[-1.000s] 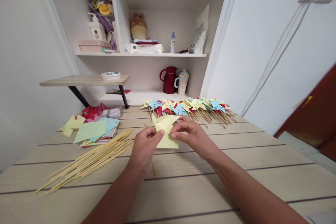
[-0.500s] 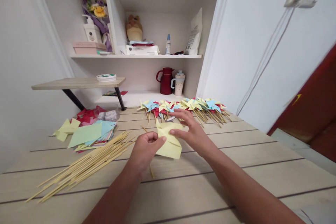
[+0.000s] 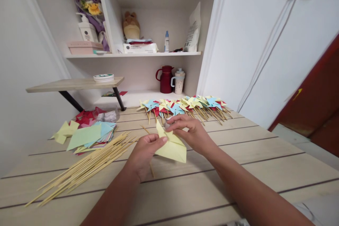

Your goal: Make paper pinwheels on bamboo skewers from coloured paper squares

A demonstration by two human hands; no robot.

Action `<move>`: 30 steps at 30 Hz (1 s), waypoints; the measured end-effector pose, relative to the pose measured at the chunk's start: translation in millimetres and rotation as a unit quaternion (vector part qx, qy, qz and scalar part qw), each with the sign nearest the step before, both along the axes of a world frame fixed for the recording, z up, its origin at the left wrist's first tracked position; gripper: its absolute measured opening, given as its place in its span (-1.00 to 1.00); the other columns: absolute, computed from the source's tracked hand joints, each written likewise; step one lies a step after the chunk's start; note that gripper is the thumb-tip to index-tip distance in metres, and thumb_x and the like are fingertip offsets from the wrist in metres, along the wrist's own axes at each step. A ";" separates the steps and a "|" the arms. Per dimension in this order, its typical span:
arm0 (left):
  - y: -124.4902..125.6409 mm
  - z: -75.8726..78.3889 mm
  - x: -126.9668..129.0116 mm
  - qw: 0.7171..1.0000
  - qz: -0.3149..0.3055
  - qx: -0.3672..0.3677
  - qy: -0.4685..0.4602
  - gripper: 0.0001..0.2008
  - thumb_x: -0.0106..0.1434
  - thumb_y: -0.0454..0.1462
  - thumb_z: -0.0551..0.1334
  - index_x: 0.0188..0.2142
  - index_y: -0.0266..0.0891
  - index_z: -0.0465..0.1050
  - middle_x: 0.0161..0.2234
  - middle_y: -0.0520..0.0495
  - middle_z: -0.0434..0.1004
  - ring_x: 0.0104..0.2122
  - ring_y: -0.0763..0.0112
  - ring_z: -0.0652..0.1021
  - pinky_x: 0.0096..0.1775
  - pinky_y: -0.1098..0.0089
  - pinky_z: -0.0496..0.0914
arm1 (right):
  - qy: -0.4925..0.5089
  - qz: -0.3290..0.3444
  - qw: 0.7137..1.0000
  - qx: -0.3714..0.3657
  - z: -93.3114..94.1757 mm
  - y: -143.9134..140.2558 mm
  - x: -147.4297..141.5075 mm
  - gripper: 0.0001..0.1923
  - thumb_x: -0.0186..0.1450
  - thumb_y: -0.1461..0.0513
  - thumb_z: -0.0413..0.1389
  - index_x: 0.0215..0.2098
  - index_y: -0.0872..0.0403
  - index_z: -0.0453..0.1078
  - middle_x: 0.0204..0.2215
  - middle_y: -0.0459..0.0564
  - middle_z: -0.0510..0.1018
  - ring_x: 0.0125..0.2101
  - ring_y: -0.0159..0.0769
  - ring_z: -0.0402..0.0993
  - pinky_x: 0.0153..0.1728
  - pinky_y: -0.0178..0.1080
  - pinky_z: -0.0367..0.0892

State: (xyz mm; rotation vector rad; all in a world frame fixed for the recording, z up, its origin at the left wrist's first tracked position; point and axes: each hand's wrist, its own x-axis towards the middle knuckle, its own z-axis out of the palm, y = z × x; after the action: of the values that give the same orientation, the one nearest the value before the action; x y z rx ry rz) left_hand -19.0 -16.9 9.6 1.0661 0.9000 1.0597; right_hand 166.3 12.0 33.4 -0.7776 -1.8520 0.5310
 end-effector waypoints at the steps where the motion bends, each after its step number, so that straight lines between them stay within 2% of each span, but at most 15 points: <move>1: 0.1 -0.2 0.2 1.000 0.000 0.000 -0.002 -0.76 0.08 -0.16 0.40 -0.41 -0.31 0.49 -0.42 -0.08 0.56 -0.34 0.31 0.55 -0.23 0.33 0.37 | -0.010 -0.008 1.000 0.022 -0.6 0.3 -0.2 -0.75 0.23 0.37 0.15 -0.35 -0.11 0.60 -0.20 -0.06 0.59 -0.14 -0.27 0.50 -0.05 -0.08 0.35; 5: 0.7 -0.3 1.5 1.000 0.009 -0.006 -0.004 -0.74 0.06 -0.17 0.41 -0.37 -0.34 0.52 -0.42 -0.08 0.56 -0.38 0.36 0.53 -0.26 0.36 0.37 | -0.062 -0.026 0.990 0.124 -1.0 1.2 -0.4 -0.76 0.26 0.35 0.16 -0.32 -0.12 0.59 -0.20 -0.07 0.61 -0.17 -0.26 0.52 -0.07 -0.07 0.32; 9: 0.9 -1.5 1.4 1.000 0.006 -0.001 -0.004 -0.73 0.06 -0.16 0.41 -0.36 -0.35 0.54 -0.41 -0.09 0.57 -0.38 0.37 0.52 -0.27 0.37 0.36 | -0.103 -0.053 0.967 0.227 -0.3 1.6 -0.4 -0.76 0.29 0.35 0.14 -0.31 -0.12 0.59 -0.21 -0.08 0.64 -0.19 -0.24 0.53 -0.11 -0.07 0.29; 12: 0.7 -2.4 0.8 1.000 0.003 0.000 0.001 -0.73 0.06 -0.15 0.41 -0.37 -0.34 0.54 -0.41 -0.09 0.57 -0.37 0.35 0.53 -0.26 0.37 0.36 | -0.113 -0.070 0.951 0.278 -1.0 2.3 0.0 -0.76 0.31 0.35 0.12 -0.31 -0.10 0.59 -0.21 -0.08 0.65 -0.21 -0.25 0.52 -0.15 -0.10 0.28; 20: 1.7 -1.9 1.0 1.000 -0.002 -0.001 -0.004 -0.73 0.10 -0.13 0.39 -0.36 -0.32 0.53 -0.39 -0.10 0.57 -0.32 0.31 0.54 -0.20 0.32 0.35 | -0.131 -0.080 0.936 0.316 -6.3 7.2 3.5 -0.80 0.32 0.32 0.13 -0.29 -0.08 0.58 -0.24 -0.09 0.65 -0.25 -0.29 0.53 -0.20 -0.16 0.29; 26: 0.6 -1.6 2.4 0.999 0.017 0.006 0.026 -0.71 0.07 -0.12 0.40 -0.37 -0.33 0.54 -0.44 -0.09 0.55 -0.38 0.35 0.52 -0.28 0.36 0.35 | -0.165 -0.100 0.926 0.324 -7.5 7.5 2.7 -0.81 0.32 0.30 0.14 -0.28 -0.10 0.58 -0.22 -0.11 0.65 -0.27 -0.29 0.51 -0.22 -0.15 0.26; 30: -1.7 1.6 5.1 0.998 0.046 -0.002 0.043 -0.72 0.03 -0.13 0.42 -0.41 -0.32 0.52 -0.47 -0.08 0.56 -0.45 0.37 0.52 -0.36 0.38 0.34 | -0.173 -0.091 0.926 0.324 -7.0 7.3 1.9 -0.83 0.32 0.28 0.14 -0.30 -0.08 0.57 -0.20 -0.08 0.65 -0.25 -0.27 0.51 -0.21 -0.14 0.26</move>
State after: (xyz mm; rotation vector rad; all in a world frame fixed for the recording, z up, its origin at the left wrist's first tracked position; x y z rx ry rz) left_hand -13.9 -18.7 11.2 1.0810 1.0281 1.0945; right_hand 168.2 19.3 26.5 -0.5964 -2.0695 -0.3613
